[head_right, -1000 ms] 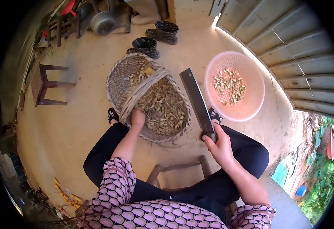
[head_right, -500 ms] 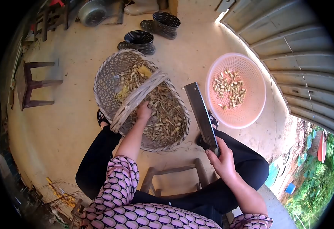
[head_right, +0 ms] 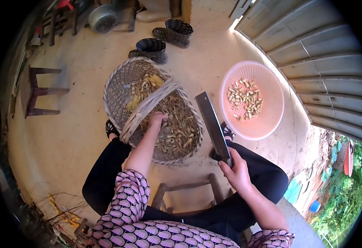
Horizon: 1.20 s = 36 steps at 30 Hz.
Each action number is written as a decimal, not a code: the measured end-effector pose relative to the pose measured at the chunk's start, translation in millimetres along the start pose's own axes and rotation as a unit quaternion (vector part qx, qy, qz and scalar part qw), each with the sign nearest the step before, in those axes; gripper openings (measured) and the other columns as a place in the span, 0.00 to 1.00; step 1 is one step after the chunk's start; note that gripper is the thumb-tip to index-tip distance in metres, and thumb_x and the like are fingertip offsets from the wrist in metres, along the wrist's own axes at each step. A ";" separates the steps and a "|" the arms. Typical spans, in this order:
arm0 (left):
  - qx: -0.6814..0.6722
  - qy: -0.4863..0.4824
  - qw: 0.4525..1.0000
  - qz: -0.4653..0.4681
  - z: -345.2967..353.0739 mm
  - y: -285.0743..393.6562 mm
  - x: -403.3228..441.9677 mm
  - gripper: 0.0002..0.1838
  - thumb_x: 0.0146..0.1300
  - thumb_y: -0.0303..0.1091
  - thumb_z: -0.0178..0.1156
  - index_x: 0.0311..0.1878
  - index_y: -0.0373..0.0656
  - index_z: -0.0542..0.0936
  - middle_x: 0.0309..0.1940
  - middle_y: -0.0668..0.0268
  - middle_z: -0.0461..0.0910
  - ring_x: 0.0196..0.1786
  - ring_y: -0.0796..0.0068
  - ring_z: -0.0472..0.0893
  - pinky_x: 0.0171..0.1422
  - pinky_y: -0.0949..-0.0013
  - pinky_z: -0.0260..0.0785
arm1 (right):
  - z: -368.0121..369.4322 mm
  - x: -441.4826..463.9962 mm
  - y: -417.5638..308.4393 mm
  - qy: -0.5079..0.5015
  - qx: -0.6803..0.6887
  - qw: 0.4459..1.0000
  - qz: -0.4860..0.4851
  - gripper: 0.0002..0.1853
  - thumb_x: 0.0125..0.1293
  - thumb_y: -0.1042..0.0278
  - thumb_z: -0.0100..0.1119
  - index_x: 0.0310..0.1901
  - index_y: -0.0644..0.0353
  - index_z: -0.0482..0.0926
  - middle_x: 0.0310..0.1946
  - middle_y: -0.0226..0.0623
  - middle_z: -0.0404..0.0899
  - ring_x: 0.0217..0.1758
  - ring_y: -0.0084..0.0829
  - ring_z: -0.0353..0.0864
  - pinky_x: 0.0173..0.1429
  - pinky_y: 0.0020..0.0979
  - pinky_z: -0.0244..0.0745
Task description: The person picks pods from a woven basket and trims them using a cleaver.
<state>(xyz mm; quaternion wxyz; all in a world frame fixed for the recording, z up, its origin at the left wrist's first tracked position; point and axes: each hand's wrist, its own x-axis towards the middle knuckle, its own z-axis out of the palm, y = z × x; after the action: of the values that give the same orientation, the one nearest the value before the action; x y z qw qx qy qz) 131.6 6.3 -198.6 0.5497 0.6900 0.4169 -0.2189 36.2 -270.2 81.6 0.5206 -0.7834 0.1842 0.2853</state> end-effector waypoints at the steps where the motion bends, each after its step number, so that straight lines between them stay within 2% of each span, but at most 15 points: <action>1: -0.003 0.060 0.998 0.036 6.5 -10.9 0.2 0.06 0.47 0.26 0.67 0.27 0.35 0.81 0.23 0.66 0.79 0.27 0.74 0.75 0.36 0.72 0.65 | -0.4 1.5 -2.4 -0.004 0.014 1.000 -0.002 0.21 0.58 0.75 0.57 0.54 0.64 0.68 0.21 0.28 0.72 0.20 0.15 0.68 0.25 0.21 0.66; 4: -0.126 0.063 0.988 0.070 5.4 -16.2 -29.6 0.04 0.53 0.23 0.61 0.33 0.36 0.82 0.29 0.67 0.80 0.31 0.76 0.76 0.41 0.75 0.66 | 2.9 2.2 -2.8 0.001 0.031 0.999 -0.017 0.21 0.58 0.75 0.57 0.54 0.65 0.68 0.21 0.28 0.72 0.19 0.15 0.68 0.24 0.21 0.65; 6: -0.291 -0.005 0.941 0.175 -2.7 -10.5 -67.6 0.08 0.60 0.24 0.54 0.41 0.38 0.80 0.36 0.66 0.80 0.34 0.76 0.77 0.43 0.75 0.67 | 6.2 1.7 -4.4 -0.002 0.048 0.999 -0.016 0.22 0.57 0.74 0.58 0.54 0.65 0.68 0.21 0.29 0.72 0.18 0.16 0.67 0.23 0.21 0.65; 7: -0.288 -0.005 0.940 0.183 -5.9 -5.2 -86.8 0.08 0.60 0.24 0.54 0.41 0.38 0.80 0.36 0.66 0.80 0.34 0.76 0.77 0.43 0.75 0.67 | 8.9 1.4 -7.5 -0.009 0.067 0.997 -0.025 0.21 0.57 0.74 0.58 0.54 0.65 0.68 0.21 0.29 0.72 0.18 0.16 0.67 0.23 0.22 0.65; 10: -0.391 -0.089 0.910 0.108 -14.0 13.0 -148.0 0.11 0.65 0.28 0.48 0.46 0.38 0.76 0.37 0.66 0.78 0.31 0.76 0.76 0.39 0.73 0.68 | 14.8 -0.1 -16.5 -0.034 0.077 0.996 -0.042 0.20 0.56 0.72 0.59 0.51 0.65 0.69 0.20 0.27 0.70 0.17 0.17 0.67 0.22 0.22 0.65; 12: -0.441 -0.213 0.870 0.058 -18.3 25.1 -191.7 0.09 0.65 0.28 0.47 0.43 0.39 0.76 0.29 0.69 0.76 0.25 0.81 0.72 0.30 0.79 0.63 | 20.9 0.8 -18.0 -0.045 0.075 0.995 -0.049 0.20 0.55 0.71 0.61 0.50 0.64 0.70 0.19 0.27 0.70 0.17 0.17 0.67 0.21 0.22 0.65; 14: -0.423 -0.228 0.872 0.090 -17.1 31.0 -223.5 0.08 0.65 0.29 0.48 0.42 0.40 0.75 0.27 0.70 0.74 0.24 0.81 0.71 0.29 0.78 0.61 | 27.2 -3.6 -26.7 -0.051 0.075 0.993 -0.072 0.18 0.56 0.71 0.62 0.47 0.63 0.69 0.20 0.26 0.68 0.16 0.17 0.65 0.19 0.21 0.62; 16: -0.396 -0.250 0.875 0.123 -21.0 32.9 -251.8 0.07 0.65 0.29 0.48 0.42 0.40 0.75 0.27 0.70 0.74 0.24 0.81 0.71 0.29 0.78 0.61 | 35.1 -4.7 -24.8 -0.046 0.071 0.993 -0.079 0.21 0.55 0.63 0.66 0.46 0.63 0.69 0.21 0.28 0.71 0.17 0.17 0.68 0.20 0.22 0.64; 20: -0.346 -0.281 0.873 0.198 -33.7 18.3 -280.4 0.08 0.64 0.29 0.49 0.43 0.40 0.75 0.32 0.67 0.77 0.26 0.79 0.74 0.32 0.77 0.66 | 47.1 -6.3 -24.2 -0.087 0.131 0.982 -0.105 0.20 0.53 0.66 0.65 0.44 0.65 0.70 0.20 0.30 0.73 0.16 0.18 0.68 0.19 0.23 0.65; 25: -0.353 -0.245 0.880 0.202 -40.1 6.8 -293.2 0.08 0.65 0.30 0.50 0.44 0.41 0.74 0.32 0.65 0.77 0.29 0.75 0.78 0.33 0.75 0.67 | 63.1 -0.1 -21.3 -0.163 0.178 0.962 -0.131 0.15 0.55 0.74 0.61 0.42 0.64 0.69 0.20 0.29 0.73 0.17 0.19 0.71 0.19 0.22 0.66; 27: -0.560 -0.205 0.782 0.181 -45.1 6.2 -292.1 0.08 0.65 0.30 0.50 0.46 0.42 0.72 0.33 0.65 0.78 0.30 0.73 0.78 0.34 0.72 0.67 | 67.1 -0.9 -23.0 -0.162 0.194 0.959 -0.129 0.15 0.55 0.75 0.61 0.43 0.64 0.69 0.20 0.29 0.73 0.17 0.19 0.71 0.19 0.22 0.66; 28: -0.573 -0.206 0.768 0.198 -52.3 -1.4 -279.3 0.08 0.66 0.32 0.49 0.46 0.44 0.71 0.37 0.65 0.78 0.35 0.72 0.78 0.36 0.70 0.67 | 68.1 -1.3 -24.4 -0.161 0.211 0.956 -0.126 0.15 0.55 0.76 0.60 0.43 0.64 0.68 0.20 0.29 0.73 0.17 0.19 0.71 0.19 0.21 0.66; 32: -0.512 -0.155 0.834 0.131 -80.7 8.4 -278.7 0.04 0.61 0.32 0.51 0.39 0.46 0.71 0.43 0.63 0.77 0.46 0.70 0.76 0.37 0.68 0.67 | 62.5 1.4 -31.4 -0.151 0.208 0.960 -0.112 0.16 0.55 0.75 0.61 0.44 0.64 0.68 0.20 0.29 0.73 0.17 0.18 0.70 0.19 0.21 0.66; 35: -0.455 -0.320 0.818 0.149 -82.8 2.9 -272.6 0.09 0.52 0.27 0.54 0.39 0.46 0.71 0.41 0.60 0.77 0.43 0.71 0.78 0.36 0.71 0.66 | 58.7 5.8 -25.5 -0.149 0.186 0.964 -0.116 0.18 0.54 0.71 0.66 0.44 0.64 0.69 0.21 0.29 0.74 0.15 0.17 0.69 0.18 0.20 0.64; 36: -0.454 -0.321 0.818 0.145 -78.1 2.0 -271.8 0.09 0.52 0.27 0.54 0.39 0.46 0.71 0.41 0.60 0.77 0.43 0.71 0.78 0.36 0.71 0.66 | 59.2 6.2 -24.6 -0.147 0.187 0.965 -0.113 0.18 0.54 0.71 0.66 0.44 0.64 0.69 0.21 0.29 0.74 0.15 0.17 0.69 0.18 0.20 0.64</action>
<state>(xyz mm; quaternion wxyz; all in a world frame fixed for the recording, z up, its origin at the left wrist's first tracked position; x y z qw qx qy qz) -30.3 -11.3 32.6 0.9287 0.3053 0.1638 -0.1319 40.3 -206.0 77.6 0.7082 -0.6370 0.0659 0.2971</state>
